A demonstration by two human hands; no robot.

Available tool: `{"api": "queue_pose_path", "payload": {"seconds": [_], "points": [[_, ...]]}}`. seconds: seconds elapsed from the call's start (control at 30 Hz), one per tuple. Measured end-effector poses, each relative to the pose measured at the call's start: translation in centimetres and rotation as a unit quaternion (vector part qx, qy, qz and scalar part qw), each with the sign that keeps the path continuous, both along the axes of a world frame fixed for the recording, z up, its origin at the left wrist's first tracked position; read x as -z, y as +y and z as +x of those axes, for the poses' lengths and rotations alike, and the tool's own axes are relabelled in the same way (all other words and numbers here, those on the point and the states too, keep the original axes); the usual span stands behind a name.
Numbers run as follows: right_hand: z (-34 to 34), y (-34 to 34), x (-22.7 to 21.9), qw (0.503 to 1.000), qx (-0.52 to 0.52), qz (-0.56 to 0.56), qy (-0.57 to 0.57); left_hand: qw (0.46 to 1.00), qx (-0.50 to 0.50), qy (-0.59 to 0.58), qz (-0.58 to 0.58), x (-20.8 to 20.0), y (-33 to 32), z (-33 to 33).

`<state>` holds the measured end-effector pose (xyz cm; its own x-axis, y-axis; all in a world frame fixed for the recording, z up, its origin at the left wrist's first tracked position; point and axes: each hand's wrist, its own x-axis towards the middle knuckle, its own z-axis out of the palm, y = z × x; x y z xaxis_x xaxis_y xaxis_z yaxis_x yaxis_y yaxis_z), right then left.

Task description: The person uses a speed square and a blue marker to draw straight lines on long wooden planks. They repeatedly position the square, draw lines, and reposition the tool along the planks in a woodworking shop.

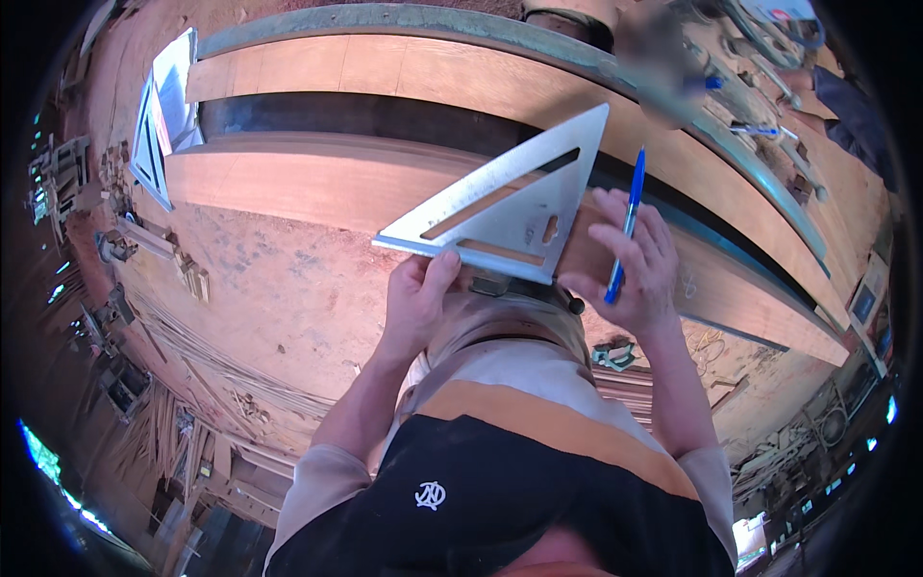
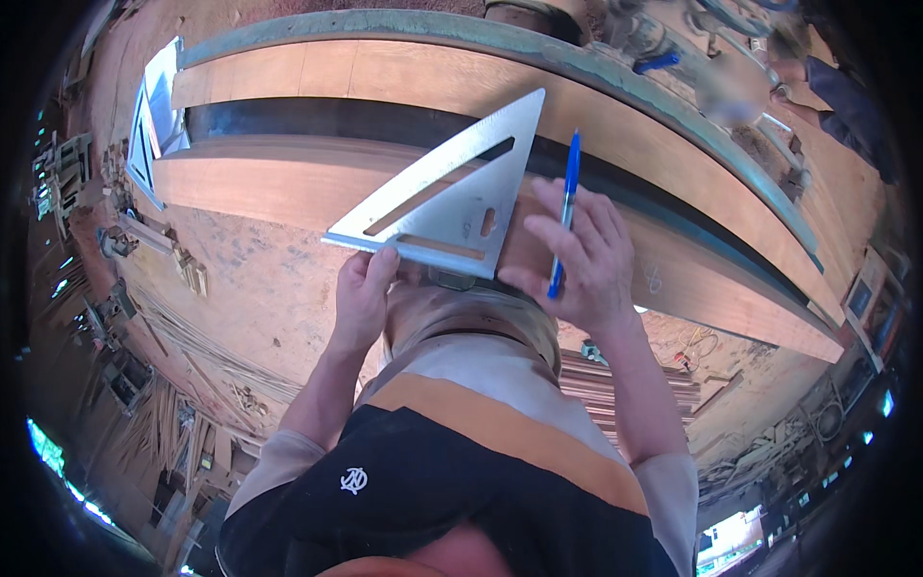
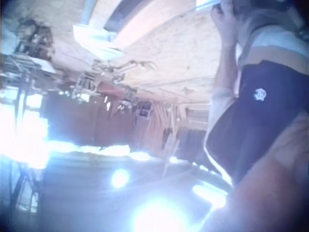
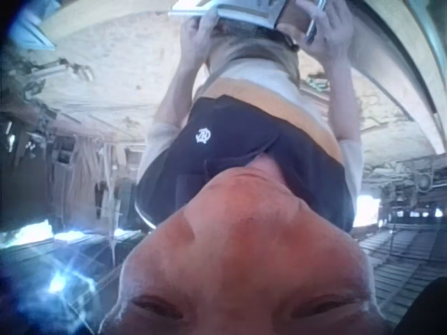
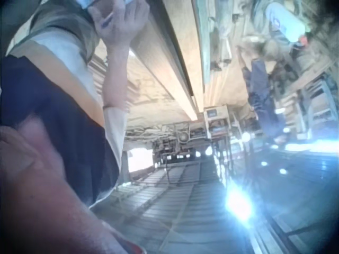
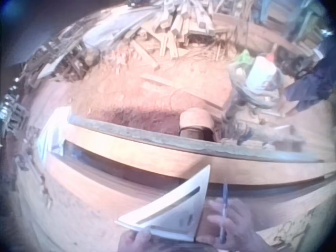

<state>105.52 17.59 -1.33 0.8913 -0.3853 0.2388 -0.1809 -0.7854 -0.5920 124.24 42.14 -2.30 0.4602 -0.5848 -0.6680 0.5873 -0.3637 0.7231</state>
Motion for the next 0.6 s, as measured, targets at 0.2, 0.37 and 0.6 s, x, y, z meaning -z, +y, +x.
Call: {"api": "queue_pose_path", "payload": {"seconds": [0.2, 0.37, 0.6], "points": [[0.2, -0.4, -0.4, 0.997, -0.04, 0.004, 0.062, 1.0, -0.003, -0.004, 0.022, -0.2, 1.3, 1.2], [0.3, -0.4, -0.1, 0.998, -0.005, 0.015, 0.054, 0.999, 0.006, 0.009, 0.04, -0.5, 1.9, 2.1], [0.2, -0.6, 0.1, 0.998, -0.003, 0.018, 0.057, 0.998, -0.034, 0.037, 0.038, -0.6, 2.7, 3.0]]}}
